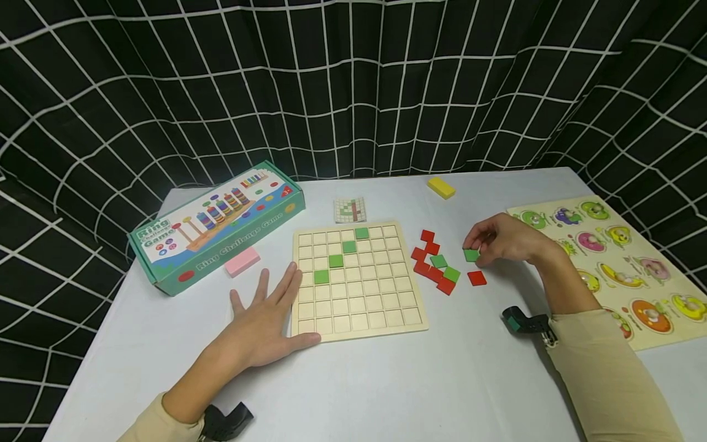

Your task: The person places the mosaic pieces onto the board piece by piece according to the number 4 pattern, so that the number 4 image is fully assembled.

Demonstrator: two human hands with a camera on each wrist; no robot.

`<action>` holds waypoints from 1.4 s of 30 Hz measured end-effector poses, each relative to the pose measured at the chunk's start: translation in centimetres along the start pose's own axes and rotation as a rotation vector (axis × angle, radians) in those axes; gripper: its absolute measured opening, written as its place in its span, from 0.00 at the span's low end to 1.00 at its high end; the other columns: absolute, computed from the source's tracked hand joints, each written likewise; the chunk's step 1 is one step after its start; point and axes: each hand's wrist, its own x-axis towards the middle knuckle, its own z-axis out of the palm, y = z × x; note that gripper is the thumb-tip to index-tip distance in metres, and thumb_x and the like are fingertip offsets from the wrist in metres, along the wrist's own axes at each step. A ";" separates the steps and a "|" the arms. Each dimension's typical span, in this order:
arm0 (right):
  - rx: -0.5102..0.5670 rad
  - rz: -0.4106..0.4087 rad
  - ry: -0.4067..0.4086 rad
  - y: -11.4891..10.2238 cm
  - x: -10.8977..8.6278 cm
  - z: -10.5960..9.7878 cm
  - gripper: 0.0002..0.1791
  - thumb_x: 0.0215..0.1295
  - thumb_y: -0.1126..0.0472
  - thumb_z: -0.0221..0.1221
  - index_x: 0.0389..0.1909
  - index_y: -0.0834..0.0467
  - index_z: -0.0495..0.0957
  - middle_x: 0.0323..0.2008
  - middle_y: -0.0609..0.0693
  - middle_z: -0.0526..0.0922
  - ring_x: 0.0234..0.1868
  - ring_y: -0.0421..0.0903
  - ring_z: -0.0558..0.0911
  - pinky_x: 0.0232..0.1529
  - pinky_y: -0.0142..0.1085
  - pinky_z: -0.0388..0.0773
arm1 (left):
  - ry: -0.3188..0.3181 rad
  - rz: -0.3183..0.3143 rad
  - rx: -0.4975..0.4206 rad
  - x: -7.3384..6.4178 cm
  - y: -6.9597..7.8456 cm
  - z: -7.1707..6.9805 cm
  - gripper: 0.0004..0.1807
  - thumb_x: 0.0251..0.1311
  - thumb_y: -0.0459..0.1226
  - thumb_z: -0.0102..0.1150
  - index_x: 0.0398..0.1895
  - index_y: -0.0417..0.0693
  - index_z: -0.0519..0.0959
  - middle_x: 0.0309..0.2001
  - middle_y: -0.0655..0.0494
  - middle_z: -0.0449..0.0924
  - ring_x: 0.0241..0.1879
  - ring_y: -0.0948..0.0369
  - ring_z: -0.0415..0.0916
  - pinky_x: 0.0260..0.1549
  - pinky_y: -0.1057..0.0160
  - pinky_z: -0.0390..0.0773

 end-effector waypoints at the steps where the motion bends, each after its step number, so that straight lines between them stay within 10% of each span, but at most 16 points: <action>1: -0.002 -0.001 0.003 -0.1 0.0 0.0 0.21 0.47 0.71 0.76 0.45 0.66 0.85 0.38 0.55 0.84 0.39 0.49 0.77 0.36 0.33 0.79 | 0.001 0.000 -0.001 0.0 0.0 0.0 0.65 0.56 0.75 0.58 0.86 0.51 0.43 0.87 0.57 0.34 0.83 0.34 0.32 0.60 0.11 0.35; 42: 0.044 0.029 0.086 -0.4 -0.1 0.1 0.22 0.57 0.66 0.74 0.53 0.66 0.86 0.51 0.62 0.87 0.46 0.52 0.82 0.41 0.33 0.81 | -0.009 -0.003 -0.008 0.0 0.1 0.0 0.65 0.56 0.76 0.57 0.86 0.53 0.43 0.87 0.58 0.33 0.83 0.35 0.31 0.60 0.11 0.34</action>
